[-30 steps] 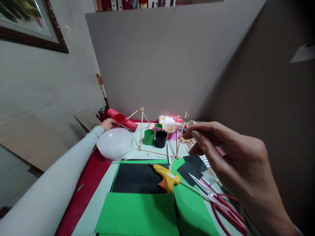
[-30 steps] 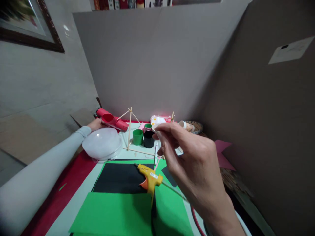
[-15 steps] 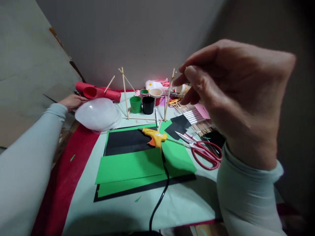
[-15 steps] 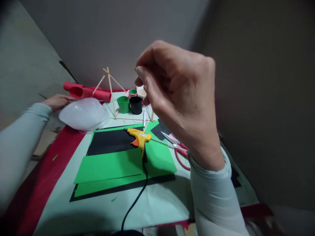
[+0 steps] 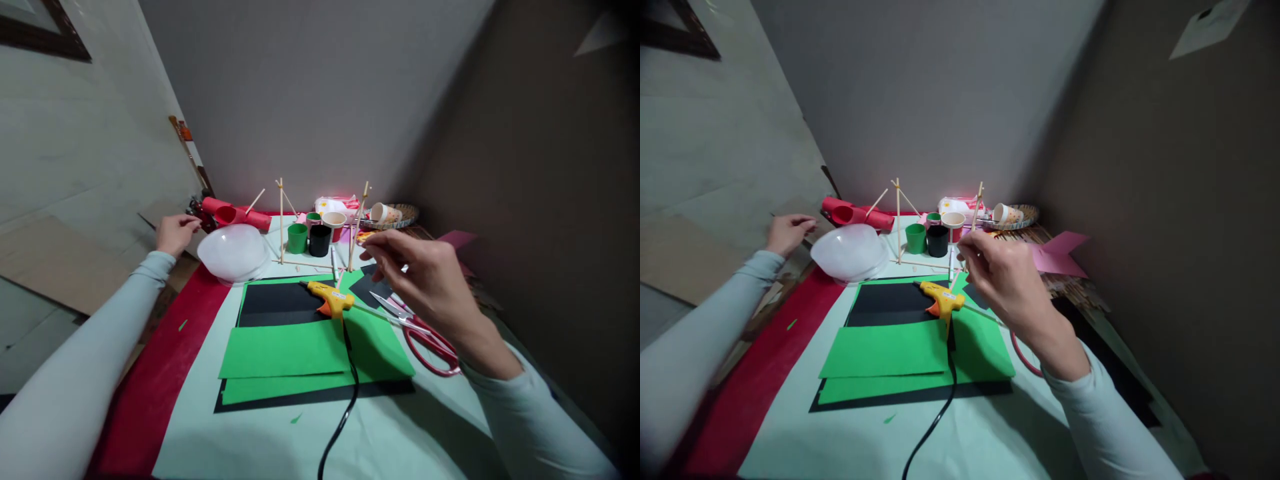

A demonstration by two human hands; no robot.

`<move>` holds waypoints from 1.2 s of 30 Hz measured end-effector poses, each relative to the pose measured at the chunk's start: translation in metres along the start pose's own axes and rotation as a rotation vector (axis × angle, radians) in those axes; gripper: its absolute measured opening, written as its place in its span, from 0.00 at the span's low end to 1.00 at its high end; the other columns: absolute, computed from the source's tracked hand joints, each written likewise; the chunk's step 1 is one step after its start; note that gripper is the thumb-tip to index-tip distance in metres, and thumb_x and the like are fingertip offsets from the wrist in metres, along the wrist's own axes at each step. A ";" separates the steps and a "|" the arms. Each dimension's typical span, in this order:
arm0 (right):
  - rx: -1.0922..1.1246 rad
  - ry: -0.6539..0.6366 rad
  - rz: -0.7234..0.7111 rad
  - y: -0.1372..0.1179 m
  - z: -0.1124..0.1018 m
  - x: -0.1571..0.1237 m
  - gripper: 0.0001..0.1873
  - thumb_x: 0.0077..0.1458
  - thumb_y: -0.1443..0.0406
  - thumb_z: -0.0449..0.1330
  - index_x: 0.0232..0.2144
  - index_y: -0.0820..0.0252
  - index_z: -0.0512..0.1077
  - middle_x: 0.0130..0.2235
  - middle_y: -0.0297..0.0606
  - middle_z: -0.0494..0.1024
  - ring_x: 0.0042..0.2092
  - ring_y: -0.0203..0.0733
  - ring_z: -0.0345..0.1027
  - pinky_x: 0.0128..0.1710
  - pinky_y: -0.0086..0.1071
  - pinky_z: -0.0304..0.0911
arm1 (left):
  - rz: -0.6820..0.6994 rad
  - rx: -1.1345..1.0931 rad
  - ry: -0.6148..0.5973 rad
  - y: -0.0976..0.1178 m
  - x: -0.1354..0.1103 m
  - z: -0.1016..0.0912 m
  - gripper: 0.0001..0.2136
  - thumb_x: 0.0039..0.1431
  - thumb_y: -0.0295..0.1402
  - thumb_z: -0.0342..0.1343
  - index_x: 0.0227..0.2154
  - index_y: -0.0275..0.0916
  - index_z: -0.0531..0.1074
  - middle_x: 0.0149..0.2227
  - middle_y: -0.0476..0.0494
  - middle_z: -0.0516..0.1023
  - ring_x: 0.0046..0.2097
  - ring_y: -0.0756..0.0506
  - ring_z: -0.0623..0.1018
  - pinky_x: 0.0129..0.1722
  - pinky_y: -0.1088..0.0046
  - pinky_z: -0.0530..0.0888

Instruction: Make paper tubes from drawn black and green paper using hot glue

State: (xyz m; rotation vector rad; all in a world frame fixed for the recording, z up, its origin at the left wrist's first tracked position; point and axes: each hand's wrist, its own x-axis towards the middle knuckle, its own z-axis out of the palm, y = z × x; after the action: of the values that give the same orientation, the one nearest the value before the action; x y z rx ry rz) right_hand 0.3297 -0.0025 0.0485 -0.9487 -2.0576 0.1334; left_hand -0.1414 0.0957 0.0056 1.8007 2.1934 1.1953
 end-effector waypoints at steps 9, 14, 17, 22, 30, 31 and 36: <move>-0.049 -0.088 0.103 0.047 0.031 -0.062 0.09 0.67 0.67 0.55 0.40 0.63 0.75 0.31 0.39 0.82 0.27 0.37 0.75 0.28 0.28 0.60 | 0.504 0.074 0.121 0.084 -0.128 0.013 0.13 0.71 0.37 0.56 0.42 0.32 0.81 0.37 0.42 0.84 0.40 0.47 0.81 0.46 0.66 0.76; -0.083 -0.172 0.122 0.050 0.032 -0.073 0.11 0.69 0.65 0.54 0.39 0.62 0.75 0.30 0.39 0.82 0.27 0.37 0.73 0.29 0.28 0.57 | 0.864 0.003 -0.174 0.104 -0.194 0.030 0.05 0.65 0.25 0.61 0.40 0.31 0.81 0.36 0.42 0.84 0.37 0.49 0.80 0.41 0.72 0.76; -0.118 -0.260 0.100 0.043 0.032 -0.077 0.12 0.69 0.65 0.53 0.38 0.61 0.75 0.31 0.40 0.82 0.28 0.38 0.71 0.30 0.30 0.53 | 1.005 -0.025 -0.339 0.101 -0.215 0.036 0.08 0.66 0.21 0.57 0.45 0.30 0.78 0.40 0.39 0.82 0.42 0.45 0.78 0.44 0.70 0.76; -0.166 -0.377 0.124 0.033 0.034 -0.082 0.13 0.69 0.66 0.51 0.38 0.61 0.75 0.33 0.41 0.81 0.29 0.39 0.68 0.30 0.33 0.48 | 1.077 0.100 -0.518 0.090 -0.241 0.040 0.15 0.69 0.27 0.56 0.57 0.36 0.73 0.54 0.37 0.79 0.50 0.40 0.74 0.50 0.61 0.71; -0.185 -0.594 0.221 0.013 0.041 -0.088 0.14 0.71 0.61 0.51 0.33 0.59 0.70 0.25 0.33 0.71 0.23 0.37 0.56 0.27 0.35 0.41 | 1.097 0.295 -0.499 0.080 -0.264 0.050 0.15 0.72 0.33 0.50 0.58 0.38 0.72 0.59 0.38 0.79 0.50 0.35 0.74 0.51 0.53 0.67; -0.173 -0.618 0.240 0.010 0.041 -0.088 0.12 0.71 0.60 0.51 0.36 0.59 0.69 0.24 0.31 0.70 0.23 0.37 0.56 0.27 0.35 0.41 | 1.088 0.314 -0.495 0.079 -0.265 0.050 0.15 0.72 0.32 0.50 0.58 0.38 0.72 0.59 0.38 0.79 0.51 0.35 0.74 0.51 0.52 0.67; -0.021 -0.748 0.224 0.000 0.044 -0.085 0.09 0.70 0.62 0.53 0.50 0.58 0.66 0.34 0.34 0.75 0.31 0.40 0.67 0.30 0.33 0.50 | 1.157 0.352 -0.477 0.071 -0.268 0.047 0.20 0.69 0.24 0.49 0.61 0.45 0.71 0.57 0.43 0.80 0.52 0.37 0.75 0.52 0.54 0.66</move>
State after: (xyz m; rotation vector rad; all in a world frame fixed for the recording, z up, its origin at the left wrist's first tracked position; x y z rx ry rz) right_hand 0.3280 -0.0487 -0.0348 -1.2710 -2.6096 0.6728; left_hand 0.0237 -0.1088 -0.0951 3.2065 1.0525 0.2705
